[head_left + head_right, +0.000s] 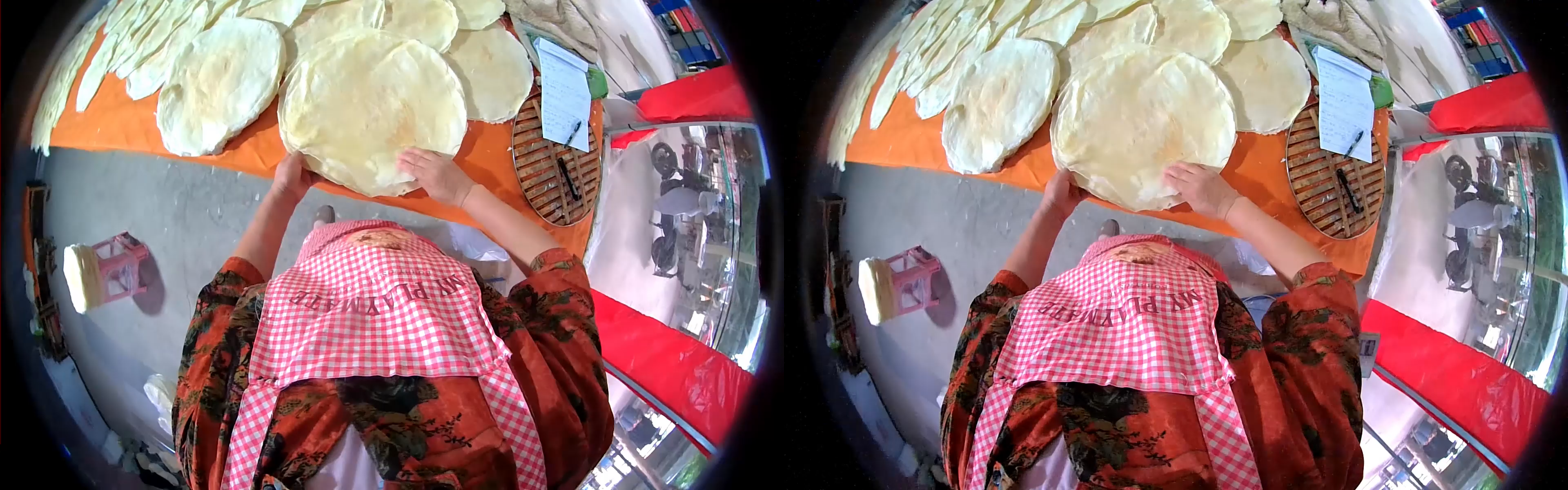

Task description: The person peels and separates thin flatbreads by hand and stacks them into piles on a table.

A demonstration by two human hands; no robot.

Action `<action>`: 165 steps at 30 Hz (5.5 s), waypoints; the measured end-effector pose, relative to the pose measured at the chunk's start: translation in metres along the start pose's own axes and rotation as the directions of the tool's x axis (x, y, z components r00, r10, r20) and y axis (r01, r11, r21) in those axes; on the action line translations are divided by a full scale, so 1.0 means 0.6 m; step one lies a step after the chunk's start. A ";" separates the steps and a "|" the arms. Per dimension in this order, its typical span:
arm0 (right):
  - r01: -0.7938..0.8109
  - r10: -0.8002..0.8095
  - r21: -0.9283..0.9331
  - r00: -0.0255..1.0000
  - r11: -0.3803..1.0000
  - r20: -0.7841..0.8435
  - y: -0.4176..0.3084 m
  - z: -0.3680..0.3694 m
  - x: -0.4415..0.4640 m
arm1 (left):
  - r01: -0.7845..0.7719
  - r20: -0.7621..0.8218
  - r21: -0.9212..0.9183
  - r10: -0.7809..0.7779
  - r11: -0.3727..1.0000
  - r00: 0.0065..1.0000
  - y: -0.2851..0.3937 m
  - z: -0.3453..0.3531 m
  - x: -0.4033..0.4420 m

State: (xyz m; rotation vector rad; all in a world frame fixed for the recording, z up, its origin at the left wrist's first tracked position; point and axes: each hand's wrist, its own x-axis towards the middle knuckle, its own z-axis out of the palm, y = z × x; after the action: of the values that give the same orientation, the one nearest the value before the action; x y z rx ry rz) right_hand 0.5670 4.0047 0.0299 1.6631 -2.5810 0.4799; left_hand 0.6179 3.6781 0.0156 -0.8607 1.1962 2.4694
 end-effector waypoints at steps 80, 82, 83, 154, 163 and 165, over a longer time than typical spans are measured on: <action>-0.644 0.664 -0.190 0.745 0.741 0.068 -0.182 0.056 0.336 | 0.239 0.205 -0.237 -0.192 0.942 0.960 0.088 -0.070 0.047; -0.632 0.642 -0.149 0.766 0.761 0.030 -0.195 0.049 0.331 | 0.242 0.161 -0.201 -0.212 0.949 0.964 0.086 -0.074 0.050; -0.623 0.629 -0.135 0.777 0.770 0.002 -0.195 0.044 0.331 | 0.239 0.147 -0.182 -0.213 0.954 0.966 0.088 -0.070 0.056; -0.783 0.785 0.055 0.618 0.619 -0.028 -0.121 0.080 0.374 | -0.388 0.050 0.467 0.414 0.795 0.909 0.086 -0.079 0.069; -0.782 0.779 0.066 0.603 0.620 -0.172 -0.103 -0.072 0.379 | -0.292 0.020 0.489 0.324 0.822 0.946 0.051 -0.087 0.127; -0.796 0.753 -0.030 0.584 0.605 -0.302 -0.175 -0.182 0.436 | -0.276 0.012 0.460 0.305 0.844 0.952 0.046 -0.093 0.125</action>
State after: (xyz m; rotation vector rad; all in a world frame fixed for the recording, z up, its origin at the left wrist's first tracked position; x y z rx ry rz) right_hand 0.5344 3.7637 0.2093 0.2656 -2.8984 0.4340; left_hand 0.5678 3.6159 -0.0406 -0.6598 1.9570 2.2182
